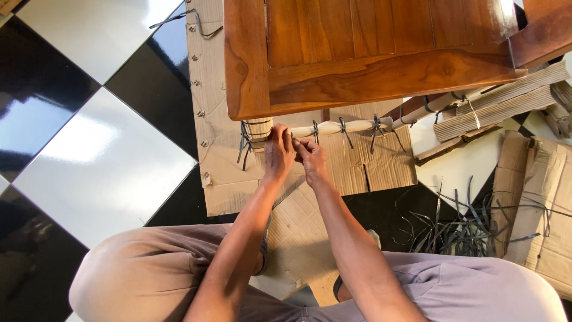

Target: Wrapping wooden chair legs with protective cardboard and securing them with plastic ties

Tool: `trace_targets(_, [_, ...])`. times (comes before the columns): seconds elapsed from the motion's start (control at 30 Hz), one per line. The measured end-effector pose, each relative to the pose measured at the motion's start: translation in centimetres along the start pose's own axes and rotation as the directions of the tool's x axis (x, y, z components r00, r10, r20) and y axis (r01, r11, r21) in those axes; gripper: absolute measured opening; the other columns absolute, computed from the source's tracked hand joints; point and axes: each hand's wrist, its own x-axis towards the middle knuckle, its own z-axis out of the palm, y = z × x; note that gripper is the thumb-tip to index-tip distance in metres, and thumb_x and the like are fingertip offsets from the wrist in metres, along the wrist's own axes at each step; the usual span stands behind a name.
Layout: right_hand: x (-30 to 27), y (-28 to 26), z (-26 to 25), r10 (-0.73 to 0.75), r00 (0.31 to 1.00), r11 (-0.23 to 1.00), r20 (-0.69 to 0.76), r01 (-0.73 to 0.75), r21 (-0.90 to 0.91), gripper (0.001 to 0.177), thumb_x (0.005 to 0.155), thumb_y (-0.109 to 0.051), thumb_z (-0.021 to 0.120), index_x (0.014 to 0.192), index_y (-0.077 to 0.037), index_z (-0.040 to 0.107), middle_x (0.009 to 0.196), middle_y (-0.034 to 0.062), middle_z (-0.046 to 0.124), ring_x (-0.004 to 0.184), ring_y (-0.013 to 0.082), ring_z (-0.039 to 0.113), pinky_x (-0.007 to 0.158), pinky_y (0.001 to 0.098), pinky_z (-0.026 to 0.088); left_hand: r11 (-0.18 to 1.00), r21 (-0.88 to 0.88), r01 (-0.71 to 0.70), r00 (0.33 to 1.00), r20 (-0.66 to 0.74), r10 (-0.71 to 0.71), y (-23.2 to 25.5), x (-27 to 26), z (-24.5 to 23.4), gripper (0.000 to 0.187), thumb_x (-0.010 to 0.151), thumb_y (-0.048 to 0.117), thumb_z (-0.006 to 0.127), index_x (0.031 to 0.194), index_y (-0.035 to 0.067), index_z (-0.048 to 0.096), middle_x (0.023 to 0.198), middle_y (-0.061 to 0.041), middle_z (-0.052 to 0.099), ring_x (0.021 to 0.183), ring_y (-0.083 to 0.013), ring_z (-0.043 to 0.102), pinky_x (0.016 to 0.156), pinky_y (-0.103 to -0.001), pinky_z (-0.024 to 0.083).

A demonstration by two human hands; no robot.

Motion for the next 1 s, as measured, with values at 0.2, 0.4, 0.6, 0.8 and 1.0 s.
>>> trace_targets(0.2, [2.5,3.9,-1.5,-0.095,0.995,0.967,-0.022,0.087,-0.238,0.014,0.091,-0.019,0.079,0.101,-0.010,0.081,0.064,0.0080,0.066,0.052,0.0118,0.061,0.052,0.0237,0.054,0.973,-0.074,0.221,0.965,-0.130,-0.229,2.4,0.6,1.0,0.011,0.105,0.015,0.053,0.096,0.009,0.054,0.078,-0.021,0.061,0.080,-0.0483,0.064,0.071,-0.051,0.051])
trace_targets(0.4, [3.6,3.9,-0.9,-0.038,0.998,0.932,-0.049,0.018,-0.361,0.012,0.086,-0.022,0.074,0.093,-0.018,0.083,0.068,0.0056,0.068,0.060,0.0119,0.057,0.058,0.0283,0.052,0.893,-0.107,0.437,0.862,-0.235,-0.450,4.1,1.8,2.0,0.008,0.102,0.018,0.057,0.098,0.012,0.058,0.086,-0.024,0.068,0.088,-0.0500,0.066,0.075,-0.055,0.052])
trace_targets(0.6, [5.5,8.1,-2.1,0.017,0.997,0.826,-0.079,-0.058,-0.560,0.022,0.079,-0.022,0.059,0.081,-0.022,0.081,0.061,0.0109,0.065,0.057,0.0237,0.065,0.056,0.0385,0.052,0.552,-0.572,0.606,0.591,-0.140,-0.794,2.2,3.1,4.8,0.025,0.097,0.024,0.062,0.094,0.001,0.069,0.085,-0.024,0.076,0.082,-0.0325,0.077,0.068,-0.033,0.064])
trace_targets(0.8, [2.9,5.4,-2.0,0.230,0.973,0.971,-0.022,-0.230,-0.066,0.027,0.080,-0.003,0.059,0.099,-0.009,0.078,0.058,0.0114,0.059,0.043,0.0188,0.047,0.040,0.0253,0.036,0.540,-0.636,0.551,0.625,-0.113,-0.772,4.6,3.1,2.0,0.023,0.095,0.018,0.066,0.090,-0.005,0.066,0.086,-0.027,0.071,0.078,-0.0281,0.075,0.066,-0.030,0.061])
trace_targets(1.0, [0.8,0.7,-0.5,0.313,0.934,0.887,0.171,-0.352,0.300,0.023,0.092,-0.010,0.068,0.115,-0.007,0.072,0.089,0.0067,0.069,0.075,0.0148,0.060,0.064,0.0216,0.047,0.827,-0.294,0.478,0.852,-0.075,-0.519,5.2,0.4,-0.7,0.028,0.105,0.038,0.053,0.091,0.016,0.064,0.078,-0.012,0.069,0.085,-0.0343,0.071,0.080,-0.043,0.055])
